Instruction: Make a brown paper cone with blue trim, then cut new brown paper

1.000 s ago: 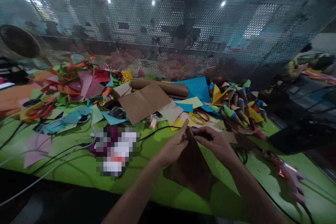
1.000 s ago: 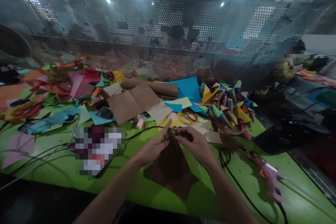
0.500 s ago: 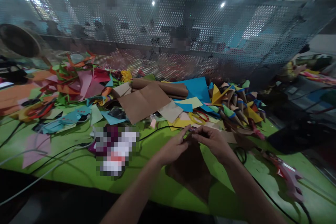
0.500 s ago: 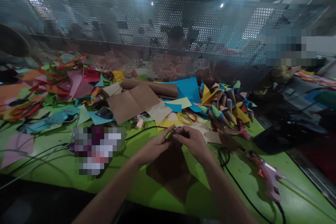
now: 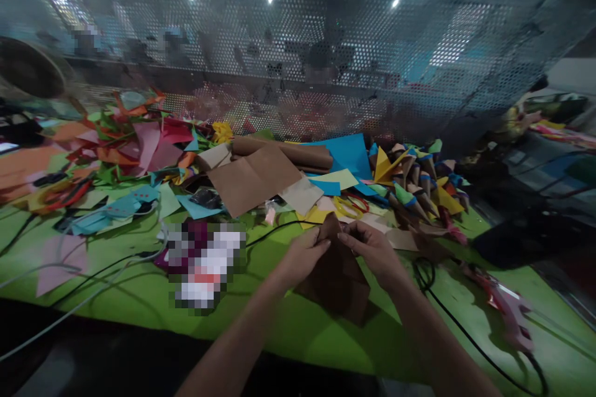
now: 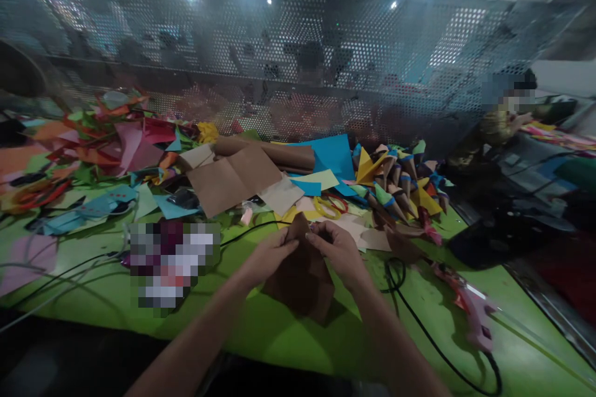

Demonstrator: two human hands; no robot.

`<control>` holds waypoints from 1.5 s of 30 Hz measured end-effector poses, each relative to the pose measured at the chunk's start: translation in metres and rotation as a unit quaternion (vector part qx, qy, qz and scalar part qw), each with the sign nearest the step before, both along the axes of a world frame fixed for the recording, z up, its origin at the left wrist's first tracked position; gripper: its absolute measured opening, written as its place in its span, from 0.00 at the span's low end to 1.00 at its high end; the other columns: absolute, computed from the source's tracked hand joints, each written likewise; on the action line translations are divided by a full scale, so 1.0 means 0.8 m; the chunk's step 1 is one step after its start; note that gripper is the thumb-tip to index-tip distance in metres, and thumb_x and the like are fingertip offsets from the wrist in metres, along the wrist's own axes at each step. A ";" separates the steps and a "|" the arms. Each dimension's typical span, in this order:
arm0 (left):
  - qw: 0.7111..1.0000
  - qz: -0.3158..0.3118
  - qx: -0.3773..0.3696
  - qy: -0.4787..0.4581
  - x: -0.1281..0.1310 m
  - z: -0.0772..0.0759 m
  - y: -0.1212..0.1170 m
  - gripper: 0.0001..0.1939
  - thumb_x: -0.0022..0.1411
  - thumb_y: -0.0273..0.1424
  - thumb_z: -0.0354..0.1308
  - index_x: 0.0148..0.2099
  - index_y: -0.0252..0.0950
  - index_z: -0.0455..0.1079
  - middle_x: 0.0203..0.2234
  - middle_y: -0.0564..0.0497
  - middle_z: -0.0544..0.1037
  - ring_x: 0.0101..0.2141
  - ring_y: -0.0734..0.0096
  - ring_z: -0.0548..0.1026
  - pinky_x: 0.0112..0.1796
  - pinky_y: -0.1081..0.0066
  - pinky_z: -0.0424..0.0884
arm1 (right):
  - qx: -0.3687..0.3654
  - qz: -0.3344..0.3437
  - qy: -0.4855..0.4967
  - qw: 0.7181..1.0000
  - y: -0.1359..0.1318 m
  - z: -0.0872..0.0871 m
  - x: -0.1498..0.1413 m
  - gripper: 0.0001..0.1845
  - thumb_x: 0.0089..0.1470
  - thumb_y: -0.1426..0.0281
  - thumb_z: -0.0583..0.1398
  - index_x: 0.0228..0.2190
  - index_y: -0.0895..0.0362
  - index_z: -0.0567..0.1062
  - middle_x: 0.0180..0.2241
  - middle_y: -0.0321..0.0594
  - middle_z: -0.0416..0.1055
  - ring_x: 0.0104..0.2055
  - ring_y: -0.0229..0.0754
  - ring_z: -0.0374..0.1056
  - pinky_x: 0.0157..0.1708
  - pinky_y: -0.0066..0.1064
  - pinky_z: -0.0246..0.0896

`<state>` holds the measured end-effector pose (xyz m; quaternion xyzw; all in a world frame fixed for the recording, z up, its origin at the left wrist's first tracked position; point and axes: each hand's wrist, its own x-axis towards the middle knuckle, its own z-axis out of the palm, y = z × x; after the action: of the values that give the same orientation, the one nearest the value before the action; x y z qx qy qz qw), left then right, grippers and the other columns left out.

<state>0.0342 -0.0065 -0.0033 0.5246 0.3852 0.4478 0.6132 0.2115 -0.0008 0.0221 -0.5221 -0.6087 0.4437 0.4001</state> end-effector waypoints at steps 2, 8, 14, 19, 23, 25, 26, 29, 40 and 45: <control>1.000 0.003 0.008 0.005 0.001 -0.001 0.000 0.08 0.57 0.34 0.59 0.39 0.38 0.73 0.36 0.49 0.77 0.40 0.59 0.71 0.44 0.65 0.67 | 0.003 -0.007 -0.003 1.000 0.001 -0.002 0.000 0.20 0.47 0.52 0.66 0.24 0.55 0.68 0.23 0.31 0.63 0.26 0.36 0.57 0.26 0.28 0.54; 0.996 0.086 -0.003 0.002 -0.002 0.005 0.002 0.06 0.56 0.34 0.61 0.34 0.38 0.71 0.31 0.51 0.75 0.36 0.62 0.71 0.44 0.66 0.66 | -0.020 0.030 -0.036 0.999 -0.002 -0.007 0.002 0.21 0.49 0.51 0.64 0.24 0.55 0.68 0.22 0.32 0.63 0.25 0.36 0.57 0.24 0.27 0.52; 0.994 0.105 0.002 -0.030 -0.004 -0.001 0.007 0.06 0.59 0.34 0.59 0.36 0.37 0.70 0.30 0.52 0.75 0.36 0.64 0.72 0.42 0.68 0.68 | -0.042 0.056 -0.047 0.996 -0.003 -0.006 0.002 0.24 0.47 0.48 0.64 0.21 0.55 0.66 0.18 0.28 0.56 0.21 0.33 0.51 0.20 0.26 0.43; 0.989 0.128 -0.004 -0.070 -0.011 0.003 0.010 0.06 0.59 0.34 0.58 0.35 0.37 0.69 0.30 0.53 0.75 0.33 0.67 0.72 0.39 0.70 0.68 | -0.102 0.075 -0.049 0.991 -0.004 0.002 0.008 0.24 0.44 0.49 0.66 0.23 0.56 0.69 0.16 0.29 0.59 0.19 0.33 0.52 0.19 0.27 0.43; 0.982 0.163 0.004 -0.092 -0.018 0.004 0.016 0.07 0.59 0.35 0.59 0.35 0.37 0.70 0.30 0.52 0.76 0.34 0.66 0.73 0.40 0.69 0.68 | -0.121 0.079 -0.033 0.989 -0.003 0.007 0.023 0.25 0.42 0.47 0.67 0.23 0.56 0.71 0.18 0.32 0.65 0.20 0.34 0.56 0.20 0.27 0.48; 0.981 0.172 0.007 -0.095 -0.020 0.003 0.018 0.08 0.59 0.36 0.59 0.38 0.37 0.70 0.33 0.51 0.77 0.36 0.64 0.74 0.41 0.67 0.69 | -0.105 0.059 -0.010 0.993 -0.002 0.009 0.028 0.26 0.42 0.46 0.67 0.24 0.57 0.72 0.20 0.34 0.67 0.22 0.35 0.58 0.21 0.27 0.49; 0.980 0.174 0.005 -0.093 -0.020 0.002 0.019 0.08 0.59 0.36 0.59 0.39 0.37 0.71 0.34 0.50 0.78 0.37 0.63 0.74 0.42 0.67 0.69 | -0.092 0.047 -0.001 0.995 -0.002 0.009 0.029 0.26 0.43 0.46 0.66 0.25 0.57 0.72 0.21 0.35 0.68 0.22 0.35 0.58 0.22 0.27 0.50; 0.985 0.159 -0.005 -0.069 -0.018 0.002 0.017 0.10 0.59 0.37 0.59 0.40 0.37 0.71 0.35 0.49 0.78 0.38 0.61 0.74 0.43 0.65 0.69 | -0.069 0.045 0.011 0.997 -0.002 0.008 0.025 0.25 0.47 0.46 0.64 0.30 0.57 0.75 0.26 0.36 0.71 0.25 0.36 0.61 0.25 0.28 0.54; 0.997 -0.024 0.054 0.052 -0.001 0.000 0.006 0.11 0.61 0.36 0.56 0.44 0.36 0.71 0.41 0.48 0.78 0.44 0.60 0.72 0.48 0.63 0.67 | -0.006 0.011 0.026 1.000 0.000 0.001 0.005 0.20 0.43 0.53 0.68 0.26 0.56 0.74 0.25 0.34 0.68 0.28 0.38 0.60 0.29 0.30 0.55; 0.993 -0.030 0.058 0.095 -0.002 -0.001 0.006 0.11 0.60 0.34 0.56 0.43 0.35 0.71 0.38 0.47 0.77 0.40 0.61 0.72 0.42 0.65 0.68 | -0.006 -0.022 0.038 0.999 -0.002 0.002 0.003 0.22 0.41 0.52 0.69 0.22 0.56 0.71 0.20 0.31 0.64 0.24 0.35 0.55 0.25 0.28 0.50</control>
<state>0.0324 -0.0020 -0.0044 0.6111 0.3990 0.3985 0.5554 0.2137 -0.0025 0.0237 -0.5205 -0.5785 0.4582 0.4295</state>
